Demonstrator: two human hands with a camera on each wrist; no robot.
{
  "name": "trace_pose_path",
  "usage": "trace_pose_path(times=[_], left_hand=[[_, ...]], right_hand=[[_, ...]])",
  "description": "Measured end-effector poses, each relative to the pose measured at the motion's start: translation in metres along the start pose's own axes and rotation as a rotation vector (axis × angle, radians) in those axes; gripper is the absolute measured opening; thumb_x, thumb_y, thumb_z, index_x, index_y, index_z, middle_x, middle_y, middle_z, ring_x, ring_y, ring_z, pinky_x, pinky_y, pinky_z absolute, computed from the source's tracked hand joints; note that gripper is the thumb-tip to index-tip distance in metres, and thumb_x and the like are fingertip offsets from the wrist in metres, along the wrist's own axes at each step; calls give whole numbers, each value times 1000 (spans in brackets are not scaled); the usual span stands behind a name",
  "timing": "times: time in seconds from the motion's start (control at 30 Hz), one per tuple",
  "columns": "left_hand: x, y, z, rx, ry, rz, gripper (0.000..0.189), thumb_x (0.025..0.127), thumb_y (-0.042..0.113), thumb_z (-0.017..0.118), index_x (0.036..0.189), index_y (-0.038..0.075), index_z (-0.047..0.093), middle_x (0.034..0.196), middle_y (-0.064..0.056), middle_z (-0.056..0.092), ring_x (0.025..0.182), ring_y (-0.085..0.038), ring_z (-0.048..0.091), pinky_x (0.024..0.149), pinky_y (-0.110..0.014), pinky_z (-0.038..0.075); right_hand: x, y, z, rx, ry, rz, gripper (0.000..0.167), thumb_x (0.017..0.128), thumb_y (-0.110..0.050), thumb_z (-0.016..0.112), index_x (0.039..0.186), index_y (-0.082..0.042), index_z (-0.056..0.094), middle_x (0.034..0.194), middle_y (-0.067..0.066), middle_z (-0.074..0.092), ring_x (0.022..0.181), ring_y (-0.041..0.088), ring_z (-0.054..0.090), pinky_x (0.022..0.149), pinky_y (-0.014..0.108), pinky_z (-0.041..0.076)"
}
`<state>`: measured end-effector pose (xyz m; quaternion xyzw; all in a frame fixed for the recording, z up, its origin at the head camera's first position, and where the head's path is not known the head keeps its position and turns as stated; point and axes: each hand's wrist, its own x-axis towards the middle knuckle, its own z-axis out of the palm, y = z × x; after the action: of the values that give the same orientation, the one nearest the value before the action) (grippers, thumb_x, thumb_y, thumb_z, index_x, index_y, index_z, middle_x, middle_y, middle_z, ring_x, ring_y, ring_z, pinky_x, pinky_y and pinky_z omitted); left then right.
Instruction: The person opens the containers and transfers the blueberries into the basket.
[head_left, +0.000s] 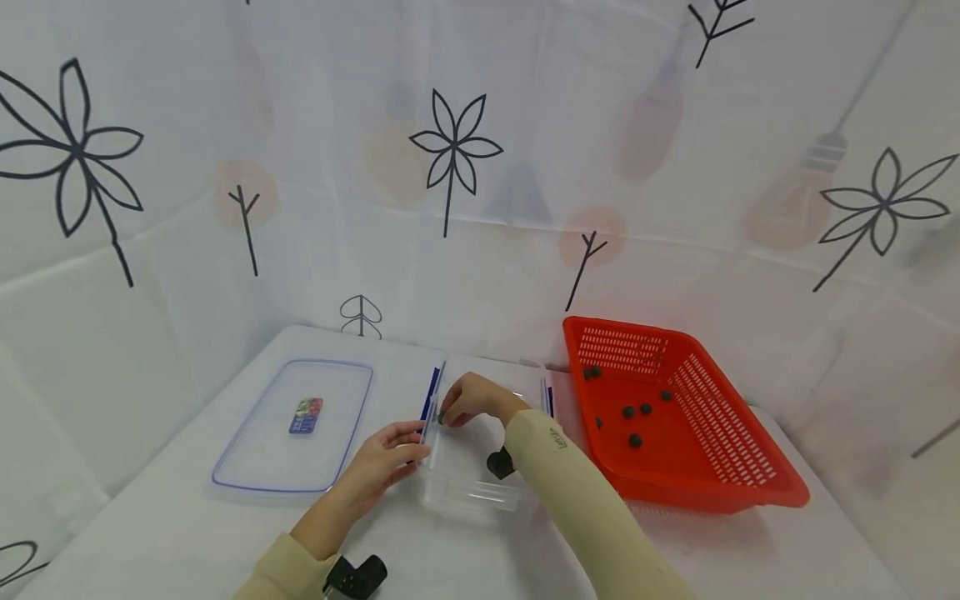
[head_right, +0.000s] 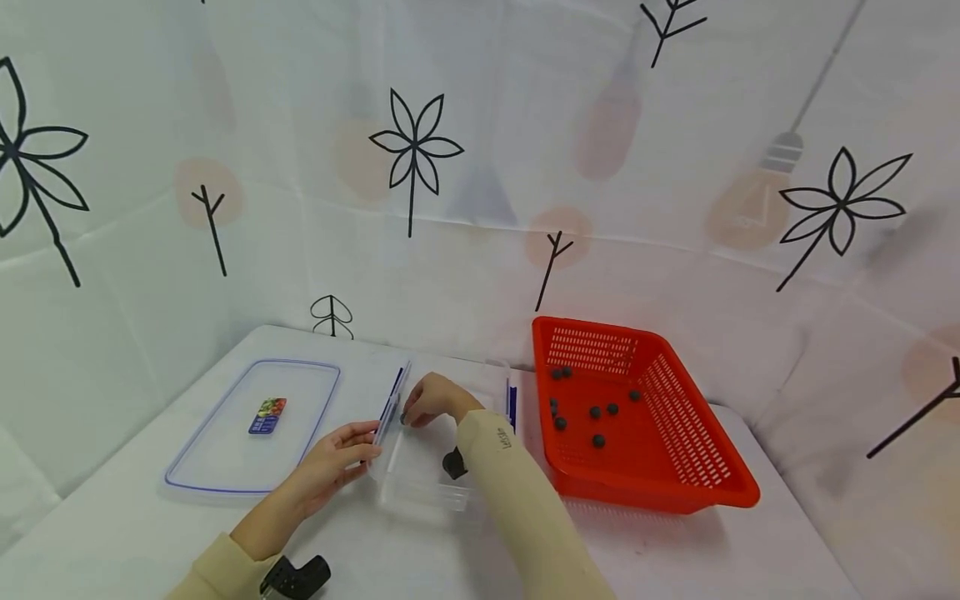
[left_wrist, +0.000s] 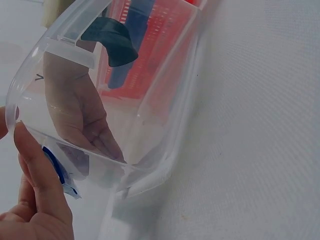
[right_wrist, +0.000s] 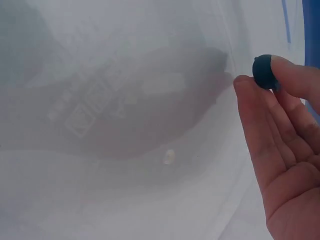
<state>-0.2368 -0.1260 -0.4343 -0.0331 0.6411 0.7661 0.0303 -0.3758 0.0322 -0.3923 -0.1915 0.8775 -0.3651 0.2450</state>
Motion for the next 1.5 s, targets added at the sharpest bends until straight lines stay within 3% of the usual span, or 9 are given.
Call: trace_pose_path(times=[0.2,0.47,0.57,0.77,1.07,1.23,1.5], left_hand=[[0,1,2,12,-7,3,41,84,4,65,122,-2,53,102,-13,55,82,-18,57,76,-30,51],[-2,2,2,9,8,10,39,85,3,64,121,-3,53,102,-13,55,81,-18,56,77,-31,50],[-3,1,3,17,9,2,40,84,4,65,121,-2,53,101,-12,56,83,-20,57,78,-32,50],[-1,0,4,49,31,2,41,84,8,67,122,0,54,101,-9,56,86,-22,57,79,-33,50],[-4,3,5,49,21,4,39,85,5,64,122,-2,53,102,-12,57,84,-21,56,81,-34,50],[-3,5,5,41,18,8,39,84,5,65,121,-3,54,98,-8,57,84,-22,56,82,-37,50],[-5,2,3,14,5,1,42,83,3,64,123,-5,51,102,-12,56,82,-17,55,79,-34,49]], right_hand=[[-2,2,-8,72,49,-11,16,81,-5,70,95,0,71,85,8,68,74,18,65,72,28,53],[-18,-8,-21,262,92,-28,23,82,-10,70,102,1,68,92,9,68,83,20,66,80,33,52],[-36,-17,-28,338,107,-55,24,83,-9,69,105,2,67,96,11,68,90,25,66,85,36,50],[-82,-34,-33,370,147,-113,25,84,-14,69,106,-1,65,97,10,67,94,26,64,88,37,48],[-148,-32,-34,468,235,-134,25,82,-17,71,104,-5,66,98,11,67,92,24,65,89,39,47],[-179,-15,-43,459,337,-119,32,80,-27,74,103,-6,67,97,12,68,91,24,65,87,38,48],[-219,30,-71,473,480,-79,40,81,-32,72,107,-2,64,104,14,65,94,26,63,90,38,46]])
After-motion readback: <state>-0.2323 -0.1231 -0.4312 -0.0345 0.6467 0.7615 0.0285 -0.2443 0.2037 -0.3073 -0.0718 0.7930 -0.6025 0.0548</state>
